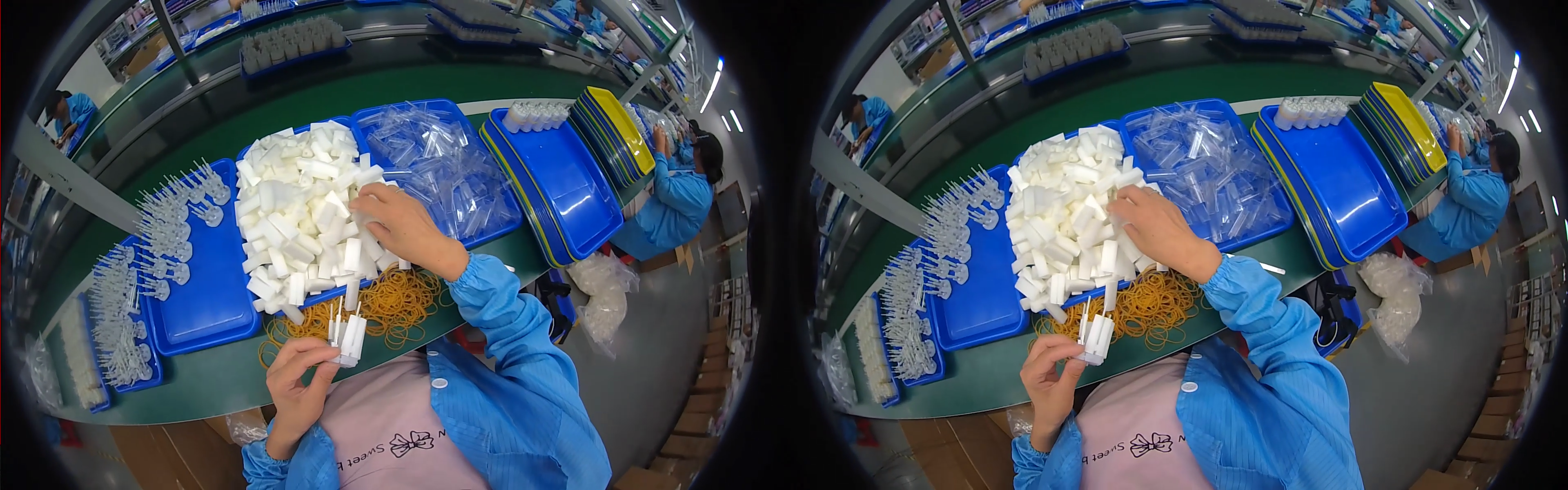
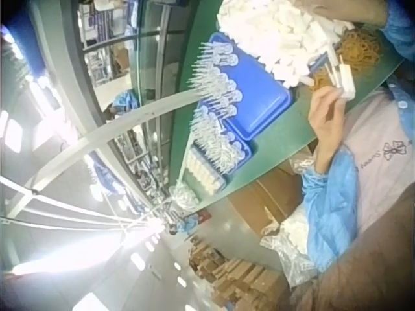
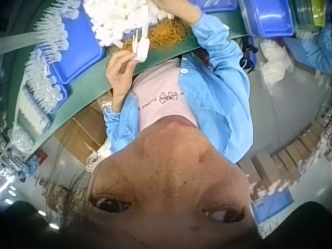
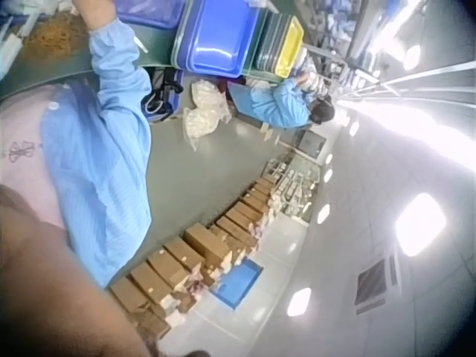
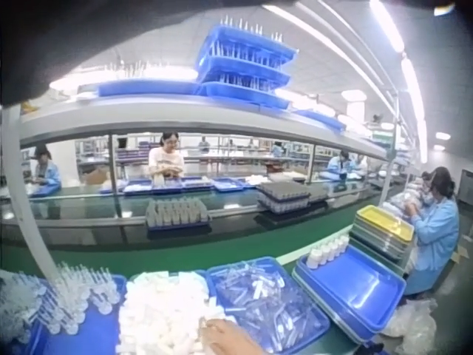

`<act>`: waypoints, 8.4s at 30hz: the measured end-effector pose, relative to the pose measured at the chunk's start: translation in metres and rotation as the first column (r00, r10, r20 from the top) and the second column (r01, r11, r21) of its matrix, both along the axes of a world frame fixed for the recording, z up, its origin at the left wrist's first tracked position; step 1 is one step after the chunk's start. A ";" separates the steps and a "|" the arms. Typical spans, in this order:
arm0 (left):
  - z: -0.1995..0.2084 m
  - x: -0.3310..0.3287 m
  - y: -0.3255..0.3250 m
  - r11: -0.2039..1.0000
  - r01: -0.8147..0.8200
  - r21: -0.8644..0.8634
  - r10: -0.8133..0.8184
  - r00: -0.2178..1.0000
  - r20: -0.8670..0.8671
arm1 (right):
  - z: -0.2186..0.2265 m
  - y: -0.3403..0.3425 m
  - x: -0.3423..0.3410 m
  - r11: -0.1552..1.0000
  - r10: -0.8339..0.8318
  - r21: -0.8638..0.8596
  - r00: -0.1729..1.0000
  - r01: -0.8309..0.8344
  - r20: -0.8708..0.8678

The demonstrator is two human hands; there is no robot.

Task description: The person assembles parts by mounting foam pieces onto a multi-pronged plastic base, fitting clear plastic sleeves over them, securing the bundle with a rubber band, and adjusting the components with tweezers before placing the completed unit on a tray.

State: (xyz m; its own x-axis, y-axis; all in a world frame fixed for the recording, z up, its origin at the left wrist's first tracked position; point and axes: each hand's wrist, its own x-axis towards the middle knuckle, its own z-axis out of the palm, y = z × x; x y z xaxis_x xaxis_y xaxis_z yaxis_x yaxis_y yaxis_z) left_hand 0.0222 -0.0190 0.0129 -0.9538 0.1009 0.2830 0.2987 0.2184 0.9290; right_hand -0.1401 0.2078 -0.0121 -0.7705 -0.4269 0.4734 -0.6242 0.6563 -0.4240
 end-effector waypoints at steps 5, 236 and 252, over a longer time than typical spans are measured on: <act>-0.001 -0.001 0.001 1.000 0.020 0.010 -0.020 1.000 0.002 | -0.006 -0.002 -0.008 0.999 0.052 -0.001 0.998 -0.052 -0.023; -0.019 -0.012 0.014 0.776 -0.069 0.628 -0.193 0.920 0.340 | -0.022 0.090 0.014 0.945 -0.297 0.061 0.923 0.320 -0.243; -0.008 -0.011 0.018 0.746 -0.139 0.651 -0.136 0.926 0.353 | 0.001 0.068 0.034 0.927 -0.303 -0.203 0.949 0.314 0.084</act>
